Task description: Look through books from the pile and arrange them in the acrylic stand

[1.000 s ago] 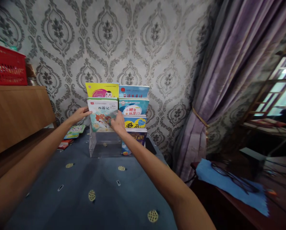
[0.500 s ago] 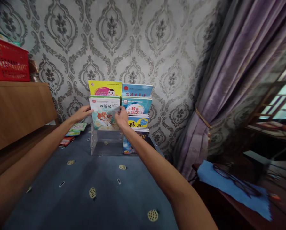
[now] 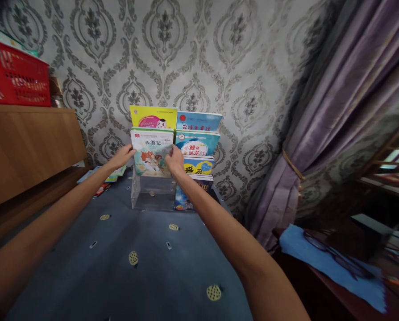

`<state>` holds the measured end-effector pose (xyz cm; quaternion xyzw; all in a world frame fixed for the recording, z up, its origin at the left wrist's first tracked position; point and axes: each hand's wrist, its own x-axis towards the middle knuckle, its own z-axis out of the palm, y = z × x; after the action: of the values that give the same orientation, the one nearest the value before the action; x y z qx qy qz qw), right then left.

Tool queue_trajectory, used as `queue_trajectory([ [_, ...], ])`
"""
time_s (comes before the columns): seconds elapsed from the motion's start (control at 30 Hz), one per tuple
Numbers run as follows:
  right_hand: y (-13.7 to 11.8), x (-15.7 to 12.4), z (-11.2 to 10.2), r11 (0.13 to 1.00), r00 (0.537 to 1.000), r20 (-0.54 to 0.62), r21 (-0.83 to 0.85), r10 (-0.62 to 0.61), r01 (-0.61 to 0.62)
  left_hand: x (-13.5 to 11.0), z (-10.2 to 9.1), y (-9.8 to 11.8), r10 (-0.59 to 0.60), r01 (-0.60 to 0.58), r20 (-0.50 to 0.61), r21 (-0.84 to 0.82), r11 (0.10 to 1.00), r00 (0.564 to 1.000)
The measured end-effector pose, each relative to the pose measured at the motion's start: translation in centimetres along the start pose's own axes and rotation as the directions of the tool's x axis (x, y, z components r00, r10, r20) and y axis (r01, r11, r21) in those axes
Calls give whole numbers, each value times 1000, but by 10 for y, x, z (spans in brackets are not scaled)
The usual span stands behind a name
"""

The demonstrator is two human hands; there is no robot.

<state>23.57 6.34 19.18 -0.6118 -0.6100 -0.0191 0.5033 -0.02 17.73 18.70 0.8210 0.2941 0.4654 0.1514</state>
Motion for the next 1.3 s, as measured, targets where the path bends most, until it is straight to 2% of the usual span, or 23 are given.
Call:
queue_trajectory([
  [0.27, -7, -18, -1, 999, 1000, 15, -46, 2, -2, -3, 5, -3, -23, 22, -59, -18, 1000, 998],
  [0.43, -8, -65, 0, 981, 983, 47, 83, -177, 173, -10, 11, -3, -23, 25, -86, 25, 999, 996],
  [0.5, -7, -95, 3, 961, 964, 114, 166, -240, 220, -27, 19, -7, 7, 1, -135, 57, 998, 991],
  [0.57, -1, -129, 12, 949, 931, 239, 219, -278, 227, -54, 30, -16, 3, 17, -200, 97, 995, 980],
  [0.63, 9, -162, 24, 948, 884, 371, 250, -284, 199, -89, 40, -30, -45, 81, -194, 184, 980, 980],
  [0.7, 23, -192, 40, 961, 852, 468, 245, -235, 131, -125, 46, -47, -112, 156, -167, 278, 948, 979],
  [0.8, 40, -223, 64, 976, 846, 515, 217, -137, 26, -166, 41, -75, -205, 257, -176, 358, 898, 963],
  [0.87, 44, -234, 74, 973, 840, 527, 231, -129, 4, -178, 32, -91, -268, 328, -195, 430, 841, 944],
  [0.97, 41, -242, 82, 965, 848, 512, 261, -134, -5, -176, 19, -109, -339, 398, -210, 540, 741, 917],
  [1.07, 36, -245, 82, 951, 861, 487, 310, -150, -10, -160, 16, -119, -380, 403, -183, 642, 653, 907],
  [1.3, 38, -247, 80, 935, 873, 466, 353, -142, -37, -119, 36, -131, -435, 333, -99, 799, 502, 895],
])
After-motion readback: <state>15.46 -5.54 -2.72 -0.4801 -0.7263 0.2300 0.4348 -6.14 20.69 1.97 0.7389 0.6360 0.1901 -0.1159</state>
